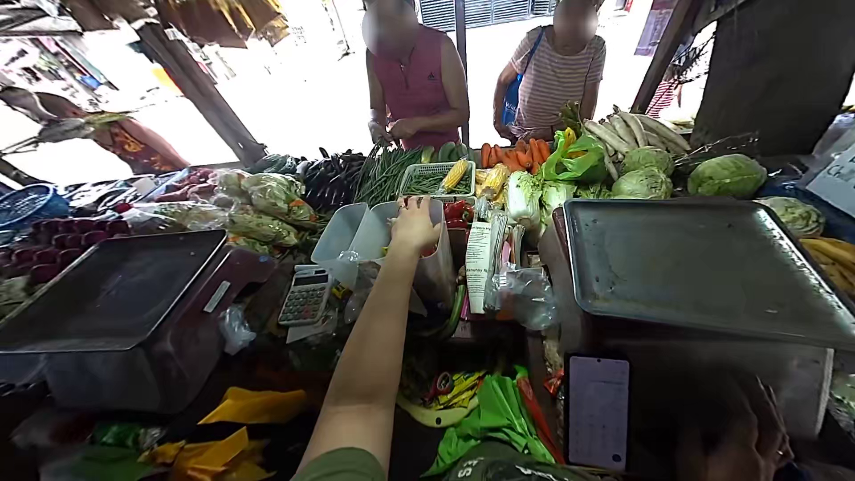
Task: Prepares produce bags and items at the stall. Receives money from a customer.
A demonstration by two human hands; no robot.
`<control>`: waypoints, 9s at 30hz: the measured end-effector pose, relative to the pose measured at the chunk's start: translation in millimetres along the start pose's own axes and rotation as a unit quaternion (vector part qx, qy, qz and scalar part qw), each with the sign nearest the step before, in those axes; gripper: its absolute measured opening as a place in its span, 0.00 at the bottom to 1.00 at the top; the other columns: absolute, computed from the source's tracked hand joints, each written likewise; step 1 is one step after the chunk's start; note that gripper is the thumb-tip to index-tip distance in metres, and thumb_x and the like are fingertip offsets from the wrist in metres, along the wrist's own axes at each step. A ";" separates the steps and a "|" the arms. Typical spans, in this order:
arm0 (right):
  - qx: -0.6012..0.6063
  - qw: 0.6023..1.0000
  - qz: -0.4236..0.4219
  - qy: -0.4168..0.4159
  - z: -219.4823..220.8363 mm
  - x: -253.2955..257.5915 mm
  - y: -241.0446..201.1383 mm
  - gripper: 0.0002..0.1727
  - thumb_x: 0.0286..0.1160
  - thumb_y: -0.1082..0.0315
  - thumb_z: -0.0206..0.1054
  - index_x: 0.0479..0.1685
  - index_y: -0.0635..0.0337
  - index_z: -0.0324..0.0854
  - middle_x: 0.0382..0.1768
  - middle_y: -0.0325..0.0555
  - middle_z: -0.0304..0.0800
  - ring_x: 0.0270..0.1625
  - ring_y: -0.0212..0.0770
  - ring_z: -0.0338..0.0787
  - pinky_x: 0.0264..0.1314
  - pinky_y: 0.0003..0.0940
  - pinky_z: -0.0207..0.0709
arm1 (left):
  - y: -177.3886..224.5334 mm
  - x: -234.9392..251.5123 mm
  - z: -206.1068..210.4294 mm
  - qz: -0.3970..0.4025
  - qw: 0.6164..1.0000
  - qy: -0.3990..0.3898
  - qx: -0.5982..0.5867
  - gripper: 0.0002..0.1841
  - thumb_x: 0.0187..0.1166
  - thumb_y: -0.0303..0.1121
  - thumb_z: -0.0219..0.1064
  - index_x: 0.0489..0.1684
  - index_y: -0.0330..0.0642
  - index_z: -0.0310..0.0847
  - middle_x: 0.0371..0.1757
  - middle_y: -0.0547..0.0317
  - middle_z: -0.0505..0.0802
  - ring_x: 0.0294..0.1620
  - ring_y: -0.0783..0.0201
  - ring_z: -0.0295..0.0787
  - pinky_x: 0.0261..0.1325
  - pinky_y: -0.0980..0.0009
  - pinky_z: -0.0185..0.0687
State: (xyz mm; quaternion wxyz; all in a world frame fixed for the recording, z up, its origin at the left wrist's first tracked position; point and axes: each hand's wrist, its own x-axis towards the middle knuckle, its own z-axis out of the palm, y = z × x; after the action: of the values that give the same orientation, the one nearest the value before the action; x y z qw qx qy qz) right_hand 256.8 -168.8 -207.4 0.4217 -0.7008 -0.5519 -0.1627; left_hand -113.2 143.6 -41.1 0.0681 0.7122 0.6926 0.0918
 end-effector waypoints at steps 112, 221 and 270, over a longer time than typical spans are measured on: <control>-0.003 1.000 -0.012 0.011 2.9 1.6 2.3 0.35 0.76 0.52 0.56 0.78 0.68 0.72 0.80 0.74 0.69 0.87 0.69 0.64 0.90 0.55 0.49 | -39.7 33.0 -25.7 -0.020 0.998 -0.061 -0.029 0.24 0.85 0.35 0.63 0.81 0.66 0.77 0.85 0.34 0.70 0.84 0.34 0.69 0.76 0.28 0.65; 0.003 0.999 0.011 0.034 7.3 -0.6 3.2 0.35 0.78 0.45 0.49 0.75 0.63 0.76 0.79 0.70 0.73 0.87 0.65 0.65 0.86 0.62 0.52 | -61.2 -16.4 -19.5 -0.112 0.986 -0.035 -0.120 0.31 0.88 0.51 0.62 0.72 0.28 0.75 0.66 0.24 0.85 0.72 0.31 0.81 0.74 0.31 0.70; -0.003 1.000 0.003 0.029 5.2 -1.1 -2.2 0.36 0.78 0.46 0.51 0.76 0.65 0.74 0.79 0.74 0.71 0.86 0.70 0.65 0.86 0.65 0.50 | -65.6 -10.6 -19.7 -0.114 0.986 -0.049 -0.114 0.32 0.85 0.50 0.66 0.74 0.28 0.74 0.69 0.25 0.84 0.76 0.31 0.78 0.77 0.32 0.68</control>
State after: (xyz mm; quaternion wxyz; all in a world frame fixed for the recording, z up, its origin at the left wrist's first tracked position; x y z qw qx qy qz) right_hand 253.1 -165.4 -210.3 0.4360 -0.6989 -0.5364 -0.1837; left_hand -181.8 134.5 -37.0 0.1927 0.6199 0.7500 0.1264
